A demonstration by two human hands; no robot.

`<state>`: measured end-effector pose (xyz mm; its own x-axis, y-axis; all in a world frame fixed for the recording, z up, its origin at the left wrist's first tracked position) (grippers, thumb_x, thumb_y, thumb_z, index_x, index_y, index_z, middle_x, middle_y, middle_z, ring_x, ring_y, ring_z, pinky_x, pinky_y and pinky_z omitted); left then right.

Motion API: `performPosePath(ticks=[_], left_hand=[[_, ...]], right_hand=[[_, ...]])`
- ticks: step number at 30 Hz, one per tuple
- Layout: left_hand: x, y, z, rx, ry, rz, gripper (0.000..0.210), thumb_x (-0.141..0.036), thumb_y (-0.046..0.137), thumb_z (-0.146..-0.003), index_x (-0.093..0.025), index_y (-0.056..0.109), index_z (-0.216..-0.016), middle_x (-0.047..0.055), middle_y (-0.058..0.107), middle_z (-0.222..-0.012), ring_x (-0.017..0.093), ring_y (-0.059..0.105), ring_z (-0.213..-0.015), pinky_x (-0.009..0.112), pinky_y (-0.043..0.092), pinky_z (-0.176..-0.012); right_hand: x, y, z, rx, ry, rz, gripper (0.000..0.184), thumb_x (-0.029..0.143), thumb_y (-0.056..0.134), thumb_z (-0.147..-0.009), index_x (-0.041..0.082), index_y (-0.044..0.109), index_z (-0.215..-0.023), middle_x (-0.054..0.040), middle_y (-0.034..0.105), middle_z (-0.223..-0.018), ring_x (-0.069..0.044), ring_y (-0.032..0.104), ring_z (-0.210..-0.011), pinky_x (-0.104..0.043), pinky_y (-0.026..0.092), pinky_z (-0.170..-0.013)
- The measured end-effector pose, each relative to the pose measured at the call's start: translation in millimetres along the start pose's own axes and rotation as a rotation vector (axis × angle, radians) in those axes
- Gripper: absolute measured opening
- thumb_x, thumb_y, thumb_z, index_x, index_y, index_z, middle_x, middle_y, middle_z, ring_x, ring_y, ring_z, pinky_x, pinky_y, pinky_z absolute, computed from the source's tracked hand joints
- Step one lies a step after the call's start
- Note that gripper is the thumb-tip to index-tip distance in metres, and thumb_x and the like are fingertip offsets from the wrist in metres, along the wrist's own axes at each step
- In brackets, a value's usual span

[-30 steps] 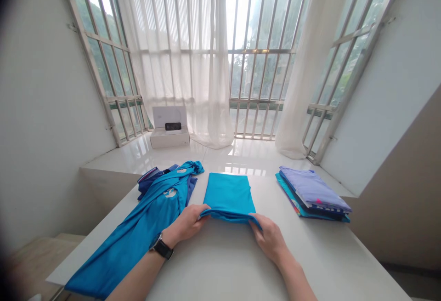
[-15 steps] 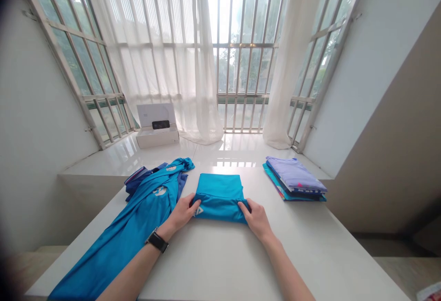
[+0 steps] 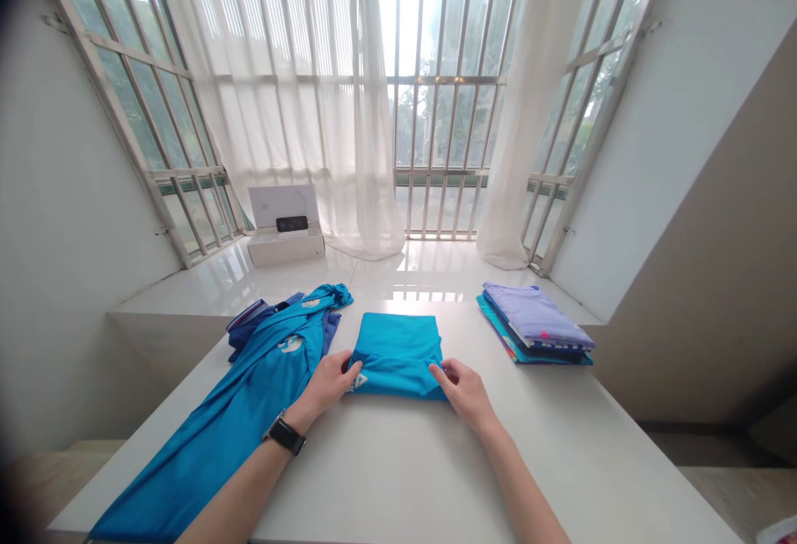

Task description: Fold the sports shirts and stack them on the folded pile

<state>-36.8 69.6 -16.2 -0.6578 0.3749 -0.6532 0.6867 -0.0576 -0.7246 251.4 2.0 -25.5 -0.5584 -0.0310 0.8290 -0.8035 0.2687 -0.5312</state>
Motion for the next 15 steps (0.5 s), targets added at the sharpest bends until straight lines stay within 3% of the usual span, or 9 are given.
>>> performPosePath(ticks=[2, 8, 15], left_hand=[[-1, 0.0, 1, -0.01, -0.001, -0.012, 0.031, -0.036, 0.051, -0.091, -0.019, 0.051, -0.065, -0.003, 0.049, -0.06, 0.013, 0.044, -0.059, 0.026, 0.026, -0.056], [-4, -8.0, 7, 0.008, -0.071, -0.109, 0.037, -0.042, 0.049, -0.094, -0.018, 0.056, -0.066, -0.001, 0.054, -0.06, 0.014, 0.047, -0.059, 0.026, 0.025, -0.054], [-5, -12.4, 11, 0.07, -0.177, -0.327, 0.047, -0.048, 0.044, -0.099, -0.018, 0.065, -0.07, 0.006, 0.067, -0.07, 0.019, 0.062, -0.067, 0.026, 0.026, -0.054]], right_hand=[[0, 2, 1, 0.019, -0.007, 0.03, 0.047, 0.067, 0.059, -0.078, 0.021, 0.064, -0.075, 0.0009, 0.059, -0.062, -0.016, 0.051, -0.06, -0.028, 0.04, -0.06], [-4, 3, 2, 0.02, -0.011, 0.094, 0.04, 0.062, 0.055, -0.08, 0.023, 0.059, -0.073, 0.0019, 0.058, -0.061, -0.016, 0.052, -0.059, -0.028, 0.04, -0.06], [-6, 1, 4, -0.003, 0.055, 0.222, 0.036, 0.059, 0.051, -0.082, 0.024, 0.059, -0.077, 0.0008, 0.064, -0.061, -0.019, 0.059, -0.061, -0.029, 0.041, -0.061]])
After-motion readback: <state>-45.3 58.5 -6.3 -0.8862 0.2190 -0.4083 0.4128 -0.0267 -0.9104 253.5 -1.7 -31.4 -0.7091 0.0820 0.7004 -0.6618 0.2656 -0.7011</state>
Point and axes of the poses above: each hand's wrist, its own z-axis away from the middle knuckle, its own y-axis out of the palm, x = y × z, the point moved 4 cm from there along -z, towards the middle knuckle
